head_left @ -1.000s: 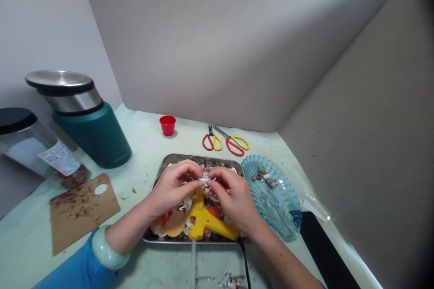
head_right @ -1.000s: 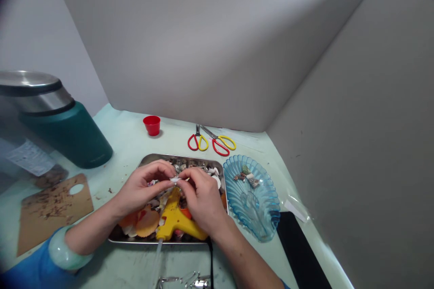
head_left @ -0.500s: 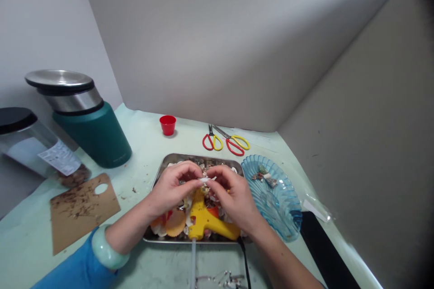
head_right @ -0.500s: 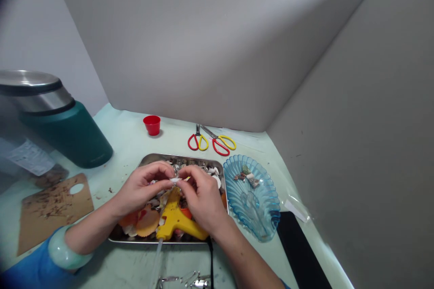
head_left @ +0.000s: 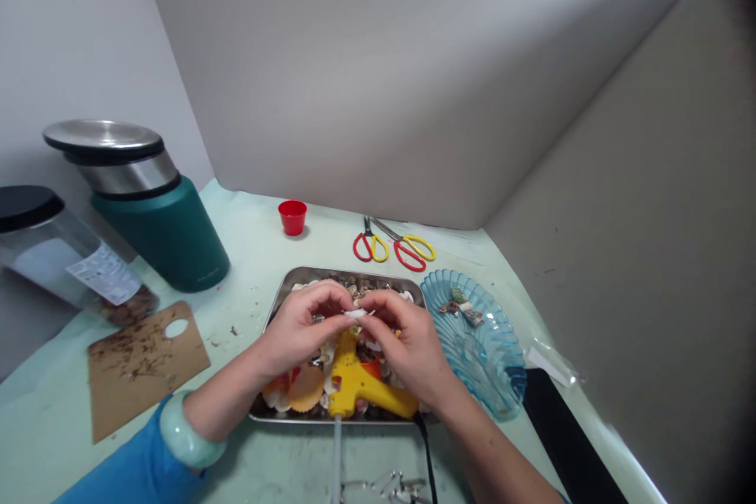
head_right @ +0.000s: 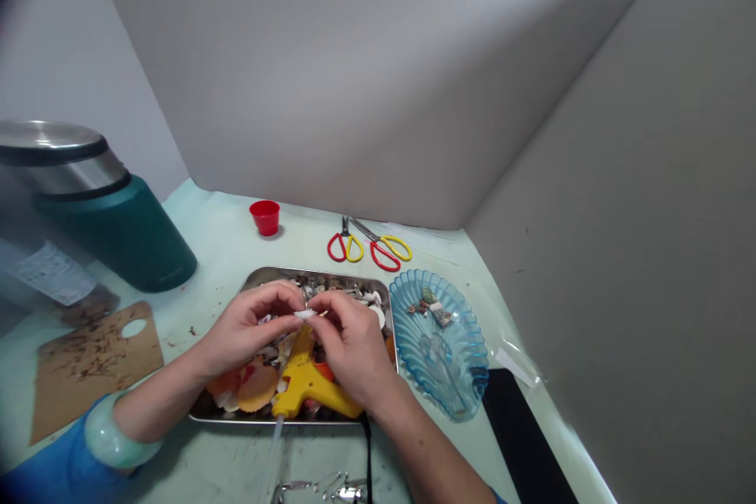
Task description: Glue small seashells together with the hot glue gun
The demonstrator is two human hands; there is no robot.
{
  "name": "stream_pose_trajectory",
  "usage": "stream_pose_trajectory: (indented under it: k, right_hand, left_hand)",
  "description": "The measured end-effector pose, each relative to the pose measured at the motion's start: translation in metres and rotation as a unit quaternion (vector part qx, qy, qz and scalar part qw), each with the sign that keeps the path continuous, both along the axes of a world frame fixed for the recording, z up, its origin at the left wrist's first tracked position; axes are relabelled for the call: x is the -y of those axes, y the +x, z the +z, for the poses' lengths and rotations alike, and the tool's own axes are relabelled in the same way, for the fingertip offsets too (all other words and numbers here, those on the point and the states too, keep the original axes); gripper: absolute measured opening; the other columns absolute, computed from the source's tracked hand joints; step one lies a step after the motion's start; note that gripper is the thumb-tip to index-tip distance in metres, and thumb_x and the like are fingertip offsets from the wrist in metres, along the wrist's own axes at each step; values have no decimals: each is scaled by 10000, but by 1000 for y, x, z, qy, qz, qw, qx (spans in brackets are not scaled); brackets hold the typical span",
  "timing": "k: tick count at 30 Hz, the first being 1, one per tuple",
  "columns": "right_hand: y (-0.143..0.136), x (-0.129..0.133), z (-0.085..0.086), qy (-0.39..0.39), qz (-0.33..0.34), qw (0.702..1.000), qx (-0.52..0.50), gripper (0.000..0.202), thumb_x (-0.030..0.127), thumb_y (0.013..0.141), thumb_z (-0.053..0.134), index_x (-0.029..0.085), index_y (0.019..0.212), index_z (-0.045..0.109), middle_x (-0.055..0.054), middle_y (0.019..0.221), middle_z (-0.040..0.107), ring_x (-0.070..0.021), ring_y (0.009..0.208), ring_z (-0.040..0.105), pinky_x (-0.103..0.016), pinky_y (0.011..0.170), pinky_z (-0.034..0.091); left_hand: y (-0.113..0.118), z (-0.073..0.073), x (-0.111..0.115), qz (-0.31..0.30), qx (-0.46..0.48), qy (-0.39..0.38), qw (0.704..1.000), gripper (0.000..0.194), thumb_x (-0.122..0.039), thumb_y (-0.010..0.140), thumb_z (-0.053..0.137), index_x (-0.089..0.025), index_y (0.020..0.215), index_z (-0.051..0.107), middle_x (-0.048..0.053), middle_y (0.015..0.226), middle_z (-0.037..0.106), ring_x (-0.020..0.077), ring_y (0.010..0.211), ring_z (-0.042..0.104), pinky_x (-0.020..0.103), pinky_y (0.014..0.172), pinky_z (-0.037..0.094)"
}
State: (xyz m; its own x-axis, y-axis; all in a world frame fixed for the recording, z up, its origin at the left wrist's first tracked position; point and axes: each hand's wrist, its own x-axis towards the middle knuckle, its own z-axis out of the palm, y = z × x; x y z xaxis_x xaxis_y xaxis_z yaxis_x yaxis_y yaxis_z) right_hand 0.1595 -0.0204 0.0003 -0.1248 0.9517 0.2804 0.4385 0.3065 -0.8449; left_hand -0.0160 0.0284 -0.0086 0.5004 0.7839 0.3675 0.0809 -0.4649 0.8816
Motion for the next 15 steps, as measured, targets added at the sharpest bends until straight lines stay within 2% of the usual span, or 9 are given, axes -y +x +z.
stream_pose_trajectory:
  k: [6,15]
  right_hand:
    - [0,0,4,64,6,996,57,121,189,890,513,200,958,612,-41,900,662,-170,804,629,-278,742,489]
    - [0,0,2,78,4,995,69,141,196,892,502,198,979,612,-58,929,668,-179,816,629,-300,765,490]
  left_hand:
    - [0,1,0,11,-16,36,999,63,-202,835,593,-161,790,608,41,826,611,154,776,573,279,699,465]
    - [-3,0,0,19,-29,61,998,69,-208,848,574,-168,797,599,42,836,607,161,795,575,290,720,462]
